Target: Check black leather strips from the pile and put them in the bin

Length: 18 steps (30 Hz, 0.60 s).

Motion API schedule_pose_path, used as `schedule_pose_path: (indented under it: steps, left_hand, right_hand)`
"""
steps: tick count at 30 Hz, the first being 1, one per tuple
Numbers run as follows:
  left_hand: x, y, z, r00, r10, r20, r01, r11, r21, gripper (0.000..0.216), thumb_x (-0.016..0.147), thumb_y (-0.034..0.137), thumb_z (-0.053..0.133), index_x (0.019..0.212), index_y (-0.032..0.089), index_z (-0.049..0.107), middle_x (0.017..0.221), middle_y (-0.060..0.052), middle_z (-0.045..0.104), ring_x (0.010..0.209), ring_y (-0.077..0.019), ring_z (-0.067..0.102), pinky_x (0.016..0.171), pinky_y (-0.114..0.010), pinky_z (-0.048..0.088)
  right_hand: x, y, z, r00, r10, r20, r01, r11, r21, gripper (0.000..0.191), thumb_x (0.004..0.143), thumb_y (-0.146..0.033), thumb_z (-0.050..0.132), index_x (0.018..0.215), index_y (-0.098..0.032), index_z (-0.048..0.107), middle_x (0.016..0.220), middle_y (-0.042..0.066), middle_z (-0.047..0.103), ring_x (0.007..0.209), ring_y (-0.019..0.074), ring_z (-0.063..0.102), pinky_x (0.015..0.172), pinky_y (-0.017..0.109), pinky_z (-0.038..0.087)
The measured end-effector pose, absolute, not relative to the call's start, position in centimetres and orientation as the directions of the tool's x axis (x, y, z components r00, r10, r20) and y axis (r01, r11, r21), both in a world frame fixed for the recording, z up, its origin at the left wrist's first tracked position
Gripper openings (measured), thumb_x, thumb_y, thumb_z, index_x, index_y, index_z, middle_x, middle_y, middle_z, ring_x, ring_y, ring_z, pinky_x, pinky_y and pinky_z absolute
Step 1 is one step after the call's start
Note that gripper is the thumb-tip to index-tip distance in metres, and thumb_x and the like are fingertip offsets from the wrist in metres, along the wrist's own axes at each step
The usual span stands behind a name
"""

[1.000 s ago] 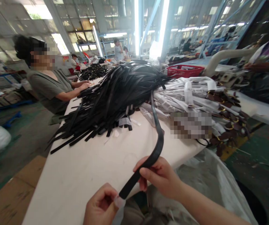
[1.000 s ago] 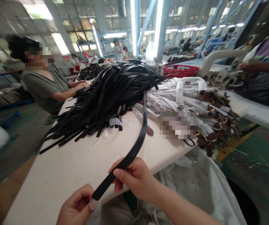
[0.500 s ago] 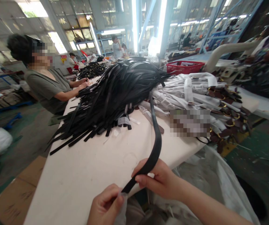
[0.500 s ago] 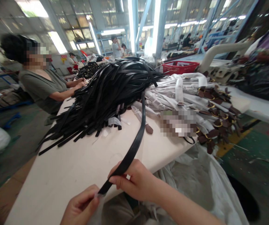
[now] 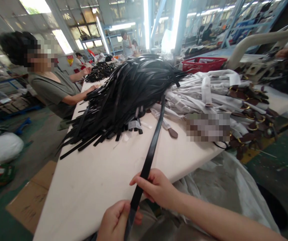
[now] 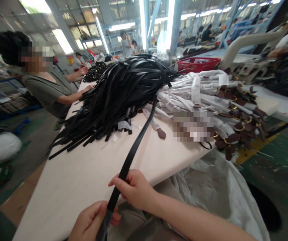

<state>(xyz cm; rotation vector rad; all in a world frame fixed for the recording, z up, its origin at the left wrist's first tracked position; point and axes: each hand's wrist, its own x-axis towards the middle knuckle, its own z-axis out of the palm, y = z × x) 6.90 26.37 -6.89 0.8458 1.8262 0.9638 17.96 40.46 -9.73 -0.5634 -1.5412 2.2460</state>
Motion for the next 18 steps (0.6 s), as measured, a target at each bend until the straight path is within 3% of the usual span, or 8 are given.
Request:
schedule_pose_path:
  steps: [4,7,10,13,15,18]
  left_hand:
    - [6.6,26.1,-7.4,-0.393,0.839,-0.376,0.218,0.482,0.849,0.064,0.089,0.072,0.043,0.08,0.016,0.074,0.086,-0.011,0.075,0.08,-0.025,0.067,0.074,-0.029,0.049]
    - [6.6,26.1,-7.4,-0.385,0.811,-0.441,0.132,0.521,0.843,0.066,0.085,0.075,0.046,0.085,0.015,0.075,0.083,-0.011,0.076,0.079,-0.0259,0.07,0.073,-0.029,0.051]
    - [6.6,26.4,-7.2,-0.371,0.795,-0.48,-0.004,0.516,0.857,0.065,0.081,0.075,0.053,0.089,0.014,0.074,0.082,-0.012,0.077,0.078,-0.0262,0.071,0.073,-0.029,0.052]
    - [6.4,26.7,-6.7,-0.393,0.808,-0.44,-0.031,0.466,0.884,0.061,0.083,0.071,0.056,0.087,0.013,0.074,0.08,-0.011,0.076,0.072,-0.0231,0.069,0.067,-0.027,0.051]
    - [6.1,26.7,-6.4,-0.39,0.816,-0.427,-0.019,0.456,0.89,0.061,0.084,0.07,0.055,0.087,0.013,0.074,0.078,-0.011,0.076,0.068,-0.0215,0.068,0.065,-0.027,0.05]
    - [5.7,26.5,-6.1,-0.351,0.81,-0.469,-0.033,0.49,0.871,0.063,0.083,0.072,0.054,0.087,0.012,0.073,0.078,-0.013,0.076,0.07,-0.0238,0.07,0.066,-0.028,0.051]
  right_hand:
    - [17.8,39.0,-10.1,-0.93,0.351,-0.107,-0.06,-0.434,-0.899,0.06,0.081,-0.064,0.065,0.107,-0.011,0.072,0.053,-0.004,0.051,0.044,0.0086,0.046,0.043,0.02,0.035]
    - [17.5,40.5,-9.7,-0.843,0.503,-0.192,-0.162,-0.576,-0.801,0.057,0.079,-0.062,0.069,0.105,-0.011,0.073,0.046,-0.01,0.037,0.038,0.0044,0.028,0.039,0.019,0.02]
    - [17.4,41.3,-9.1,-0.753,0.634,-0.178,-0.257,-0.532,-0.807,0.045,0.081,-0.055,0.07,0.089,-0.01,0.075,0.043,-0.01,0.032,0.04,0.0038,0.022,0.04,0.02,0.014]
    - [17.3,40.2,-9.3,-0.87,0.489,-0.067,-0.17,-0.423,-0.89,0.042,0.079,-0.05,0.074,0.088,-0.009,0.077,0.048,-0.005,0.046,0.044,0.0058,0.036,0.042,0.02,0.024]
    - [17.2,39.9,-9.6,-0.922,0.383,-0.049,-0.142,-0.454,-0.88,0.044,0.075,-0.049,0.078,0.098,-0.011,0.076,0.052,-0.005,0.048,0.044,0.0062,0.038,0.043,0.02,0.027]
    - [16.6,41.6,-9.4,-0.854,0.509,-0.11,-0.246,-0.58,-0.777,0.045,0.076,-0.049,0.077,0.103,-0.013,0.073,0.05,-0.01,0.034,0.043,0.0041,0.024,0.041,0.019,0.018]
